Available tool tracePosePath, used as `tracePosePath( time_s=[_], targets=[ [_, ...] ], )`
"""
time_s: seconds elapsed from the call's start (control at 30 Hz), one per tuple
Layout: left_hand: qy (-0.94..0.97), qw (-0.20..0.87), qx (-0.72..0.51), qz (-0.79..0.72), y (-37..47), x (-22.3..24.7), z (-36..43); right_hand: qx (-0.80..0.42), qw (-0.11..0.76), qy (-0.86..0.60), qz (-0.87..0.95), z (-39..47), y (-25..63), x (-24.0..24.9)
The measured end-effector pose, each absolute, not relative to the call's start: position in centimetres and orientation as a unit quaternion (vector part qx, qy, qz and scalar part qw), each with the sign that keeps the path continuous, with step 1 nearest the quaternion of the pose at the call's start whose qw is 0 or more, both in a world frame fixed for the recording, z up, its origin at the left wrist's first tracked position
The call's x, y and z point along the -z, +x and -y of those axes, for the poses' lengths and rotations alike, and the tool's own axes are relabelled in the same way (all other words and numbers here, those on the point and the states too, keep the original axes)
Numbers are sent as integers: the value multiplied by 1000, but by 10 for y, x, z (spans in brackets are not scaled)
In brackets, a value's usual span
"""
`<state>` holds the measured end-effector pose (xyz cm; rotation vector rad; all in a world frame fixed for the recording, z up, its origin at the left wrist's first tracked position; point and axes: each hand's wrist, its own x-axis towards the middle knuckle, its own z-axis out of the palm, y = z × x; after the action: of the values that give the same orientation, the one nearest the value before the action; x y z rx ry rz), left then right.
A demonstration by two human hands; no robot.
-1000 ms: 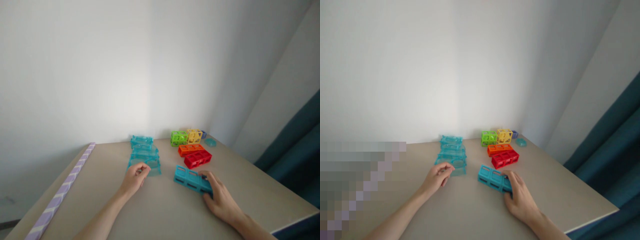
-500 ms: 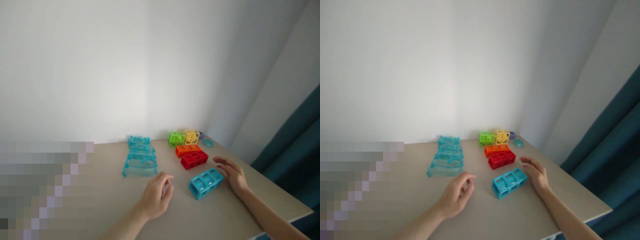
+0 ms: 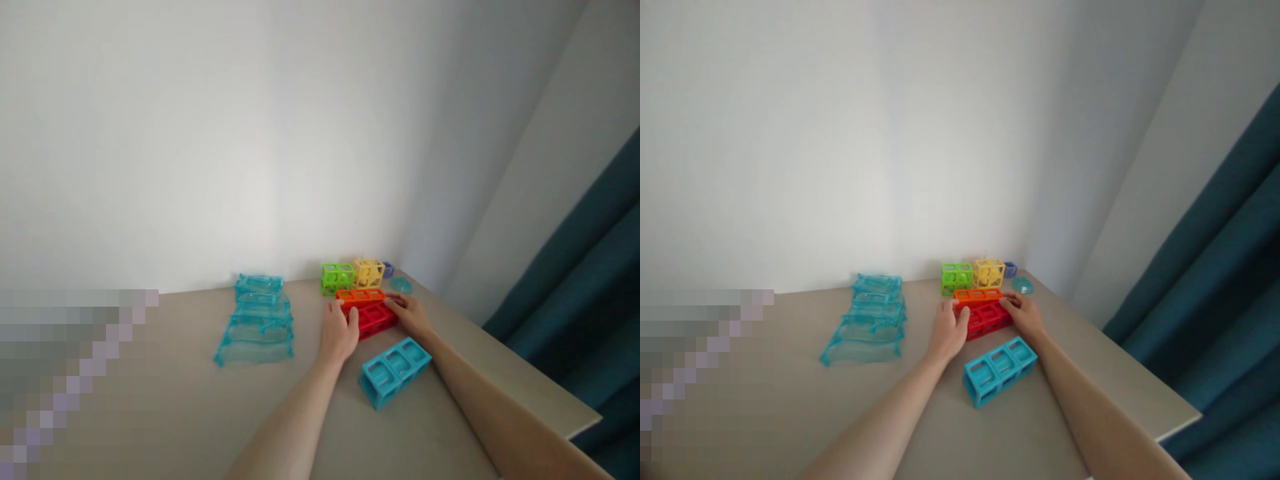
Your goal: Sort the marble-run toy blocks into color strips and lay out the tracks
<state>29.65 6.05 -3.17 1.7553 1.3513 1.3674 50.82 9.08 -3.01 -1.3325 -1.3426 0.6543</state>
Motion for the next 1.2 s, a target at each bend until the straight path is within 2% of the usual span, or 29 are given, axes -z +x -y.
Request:
tracePosePath(
  time_s=[0.33, 0.93, 1.2],
  targets=[
    [658, 278, -502, -487, 292, 36, -76, -342, 525, -516, 584, -98, 507, 36],
    [708, 325, -491, -389, 293, 38, -69, -345, 509, -526, 587, -90, 503, 31],
    [703, 285, -513, -403, 291, 38, -70, -345, 516, -530, 577, -90, 503, 34]
  ],
)
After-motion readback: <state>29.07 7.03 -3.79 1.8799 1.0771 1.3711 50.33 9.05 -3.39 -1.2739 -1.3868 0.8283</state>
